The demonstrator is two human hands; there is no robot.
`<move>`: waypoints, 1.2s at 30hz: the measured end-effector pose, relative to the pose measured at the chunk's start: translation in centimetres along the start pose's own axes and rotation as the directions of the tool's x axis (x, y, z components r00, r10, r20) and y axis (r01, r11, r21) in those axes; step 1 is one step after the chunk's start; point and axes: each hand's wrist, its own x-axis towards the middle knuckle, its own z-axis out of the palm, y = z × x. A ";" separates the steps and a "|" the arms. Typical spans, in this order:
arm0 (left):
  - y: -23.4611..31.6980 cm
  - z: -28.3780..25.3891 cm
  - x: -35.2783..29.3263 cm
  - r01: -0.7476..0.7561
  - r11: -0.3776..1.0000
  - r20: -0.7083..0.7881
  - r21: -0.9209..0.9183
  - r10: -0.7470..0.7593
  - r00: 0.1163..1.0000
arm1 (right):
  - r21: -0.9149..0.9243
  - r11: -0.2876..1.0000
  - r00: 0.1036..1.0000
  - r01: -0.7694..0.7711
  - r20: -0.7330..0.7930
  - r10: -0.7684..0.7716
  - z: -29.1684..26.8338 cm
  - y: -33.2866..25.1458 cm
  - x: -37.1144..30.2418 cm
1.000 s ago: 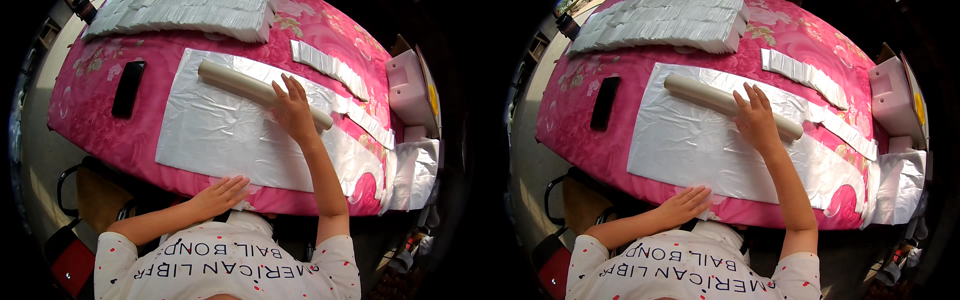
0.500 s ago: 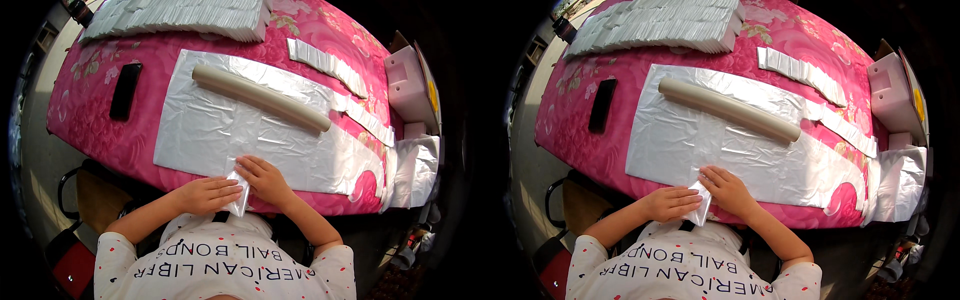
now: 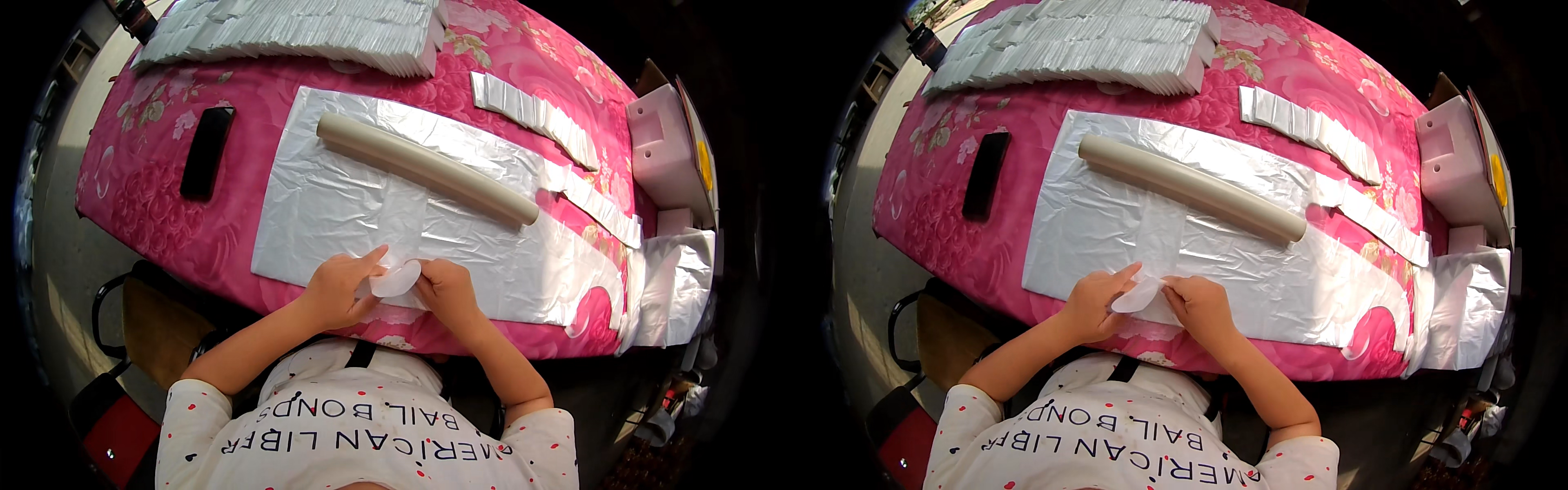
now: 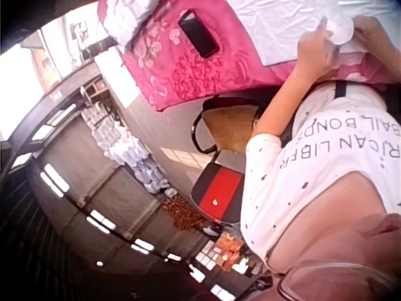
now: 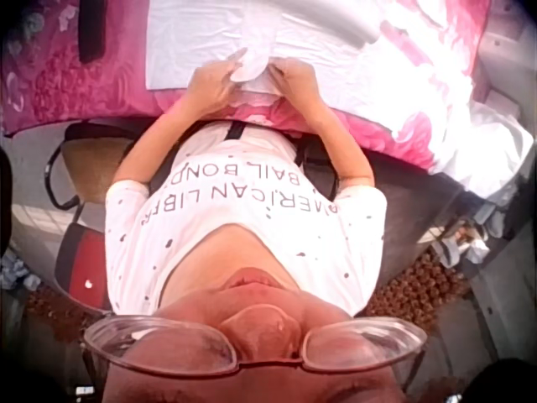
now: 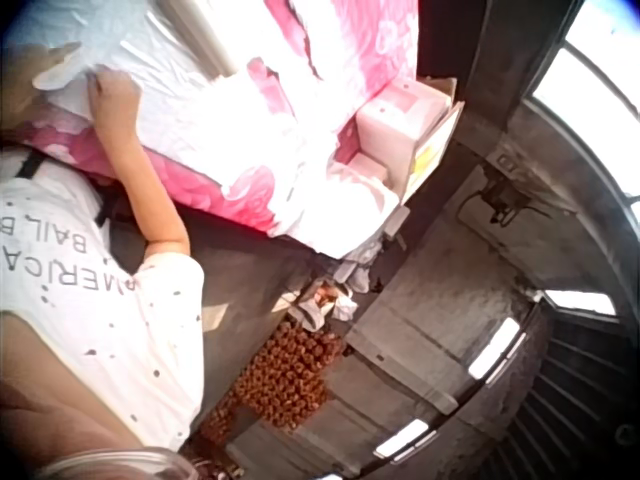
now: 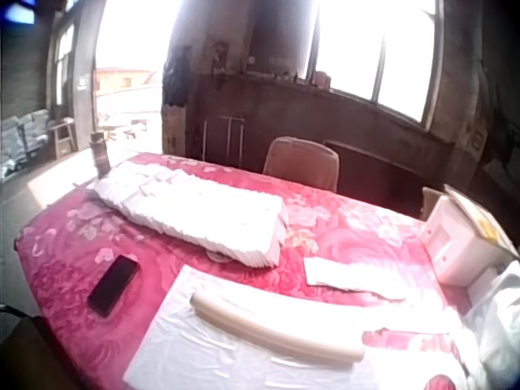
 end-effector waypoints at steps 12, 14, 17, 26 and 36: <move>-0.5 3.7 1.7 -0.093 0.813 -0.050 0.575 0.148 0.988 | 0.283 0.744 0.791 -0.605 0.320 0.522 -0.9 0.0 3.8; -0.5 3.7 1.7 -0.088 0.815 -0.055 0.572 0.145 0.988 | 0.162 0.816 0.821 -0.556 0.261 0.508 -1.0 -0.6 3.4; -0.3 3.5 2.1 -0.081 0.827 -0.069 0.556 0.143 0.987 | -0.075 0.968 0.970 -0.239 -0.061 0.235 -0.1 -1.1 2.0; -0.8 2.2 3.8 -0.173 0.677 -0.088 0.715 0.334 0.939 | -0.353 0.827 0.897 0.437 0.238 -0.372 -2.0 1.8 3.5; -1.0 1.6 -0.6 -0.473 0.702 0.060 0.533 0.526 0.848 | -0.171 0.851 0.867 0.496 0.159 -0.473 -0.7 2.0 0.3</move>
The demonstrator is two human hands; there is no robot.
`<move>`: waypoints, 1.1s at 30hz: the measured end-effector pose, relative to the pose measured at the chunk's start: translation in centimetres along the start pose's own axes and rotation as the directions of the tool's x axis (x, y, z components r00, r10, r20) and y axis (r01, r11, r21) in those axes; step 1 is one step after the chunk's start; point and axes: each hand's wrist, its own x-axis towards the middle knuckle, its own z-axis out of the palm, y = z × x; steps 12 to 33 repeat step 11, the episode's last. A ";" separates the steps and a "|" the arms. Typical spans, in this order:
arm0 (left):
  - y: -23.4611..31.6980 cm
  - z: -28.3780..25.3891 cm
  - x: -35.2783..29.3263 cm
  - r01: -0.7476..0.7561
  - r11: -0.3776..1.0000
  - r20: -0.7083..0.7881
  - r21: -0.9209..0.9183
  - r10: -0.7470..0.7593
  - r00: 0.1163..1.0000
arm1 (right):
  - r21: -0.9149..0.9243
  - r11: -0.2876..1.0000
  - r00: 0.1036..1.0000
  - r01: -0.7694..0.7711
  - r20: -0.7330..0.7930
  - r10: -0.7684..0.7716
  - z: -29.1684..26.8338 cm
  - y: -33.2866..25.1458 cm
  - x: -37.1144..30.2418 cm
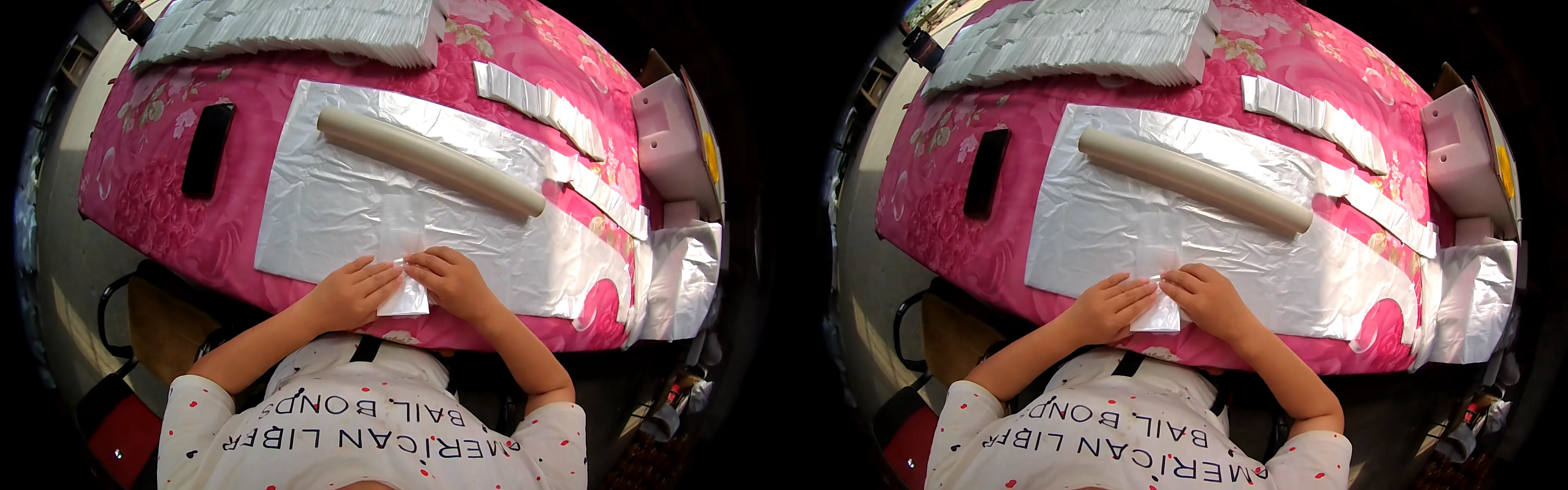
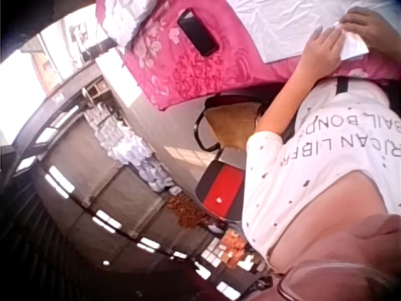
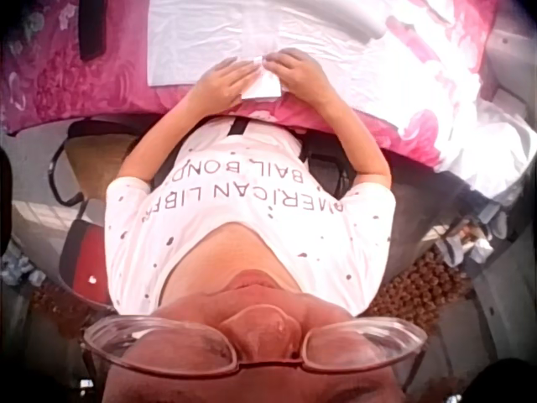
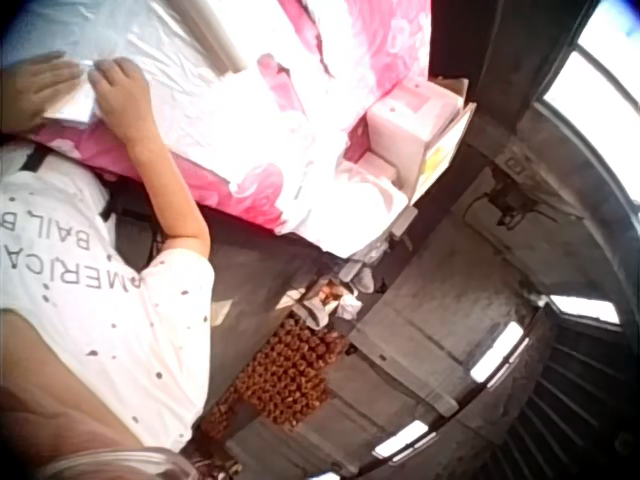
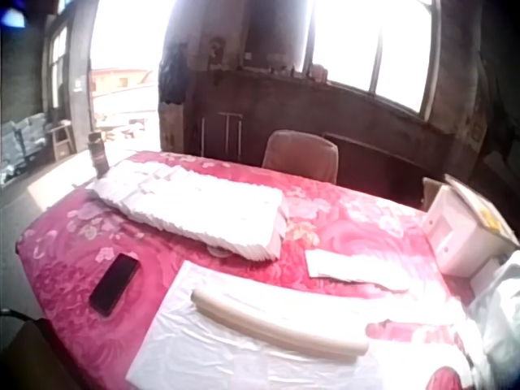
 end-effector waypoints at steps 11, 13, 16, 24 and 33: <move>-0.2 -1.0 2.5 0.720 0.615 0.249 -0.321 -0.679 0.691 | 0.283 0.561 0.627 -0.778 0.288 0.724 -1.5 -0.9 2.2; -0.2 -1.0 2.5 0.720 0.615 0.249 -0.321 -0.679 0.691 | 0.283 0.561 0.627 -0.778 0.288 0.724 -1.5 -0.9 2.2; -0.2 -1.0 2.5 0.720 0.615 0.249 -0.321 -0.679 0.691 | 0.283 0.561 0.627 -0.778 0.288 0.724 -1.5 -0.9 2.2; -0.2 -1.0 2.5 0.720 0.615 0.249 -0.321 -0.679 0.691 | 0.283 0.561 0.627 -0.778 0.288 0.724 -1.5 -0.9 2.2; -0.2 -1.0 2.5 0.720 0.615 0.249 -0.321 -0.679 0.691 | 0.283 0.561 0.627 -0.778 0.288 0.724 -1.5 -0.9 2.2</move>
